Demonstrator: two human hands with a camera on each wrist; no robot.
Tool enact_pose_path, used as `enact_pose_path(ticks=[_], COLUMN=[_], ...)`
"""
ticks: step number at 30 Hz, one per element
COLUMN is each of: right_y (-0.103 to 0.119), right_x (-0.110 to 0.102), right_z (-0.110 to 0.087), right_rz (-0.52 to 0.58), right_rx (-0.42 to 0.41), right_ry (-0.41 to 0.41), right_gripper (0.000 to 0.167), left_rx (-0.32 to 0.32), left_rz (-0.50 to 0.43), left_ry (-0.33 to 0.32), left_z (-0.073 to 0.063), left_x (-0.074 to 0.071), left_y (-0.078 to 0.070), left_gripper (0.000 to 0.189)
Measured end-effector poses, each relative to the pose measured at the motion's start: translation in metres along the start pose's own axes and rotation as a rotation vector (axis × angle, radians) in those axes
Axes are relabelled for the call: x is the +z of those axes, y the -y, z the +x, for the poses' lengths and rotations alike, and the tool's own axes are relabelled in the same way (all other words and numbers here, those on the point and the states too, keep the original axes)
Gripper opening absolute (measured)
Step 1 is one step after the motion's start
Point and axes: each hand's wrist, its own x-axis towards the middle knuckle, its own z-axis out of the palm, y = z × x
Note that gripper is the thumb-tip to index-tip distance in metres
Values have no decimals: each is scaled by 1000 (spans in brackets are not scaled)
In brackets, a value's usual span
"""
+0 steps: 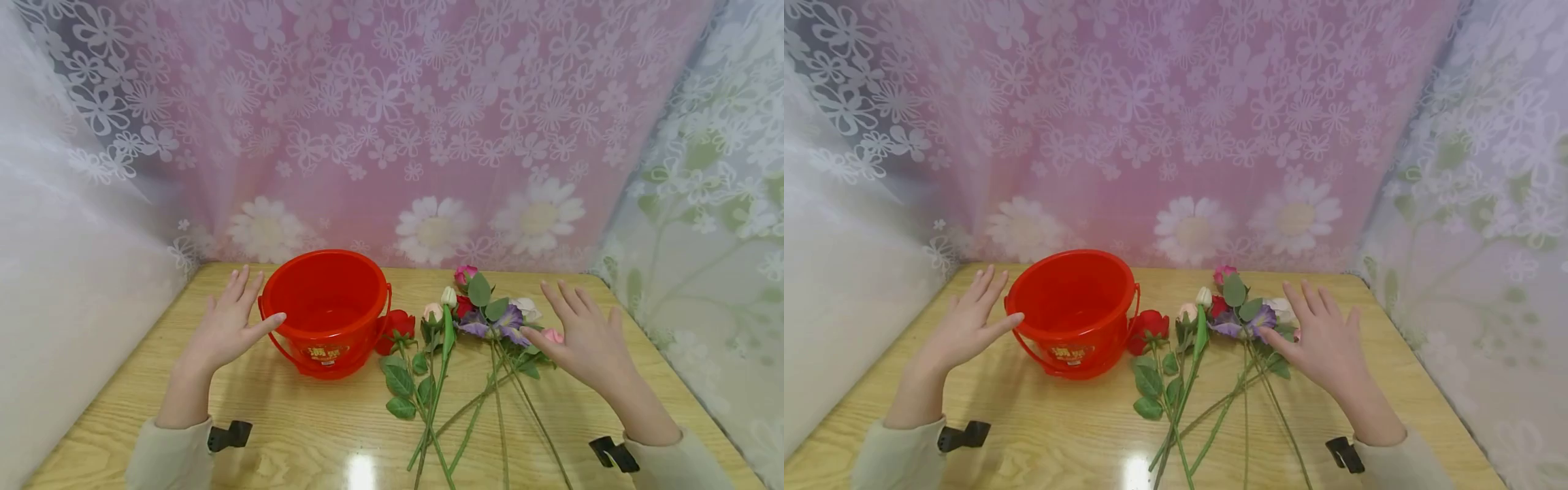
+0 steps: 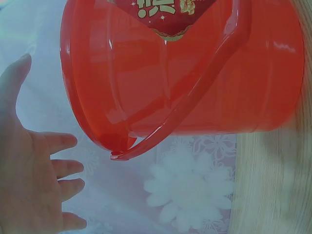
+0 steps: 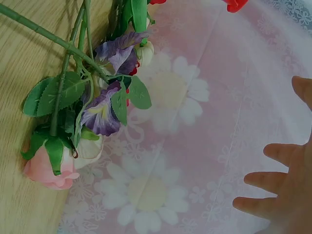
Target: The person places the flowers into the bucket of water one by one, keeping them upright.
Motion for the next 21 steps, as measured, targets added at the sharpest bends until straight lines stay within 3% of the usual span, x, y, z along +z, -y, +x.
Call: enact_pose_path(ticks=[21], right_y=[6], right_x=[5], right_z=[4], right_rz=[54], right_rx=[-121], right_ry=[-205], right_gripper=[70], left_rx=[72], left_rz=[-3], left_ry=[-113], left_z=[-2], left_x=[-5], left_y=[-10], left_gripper=[75])
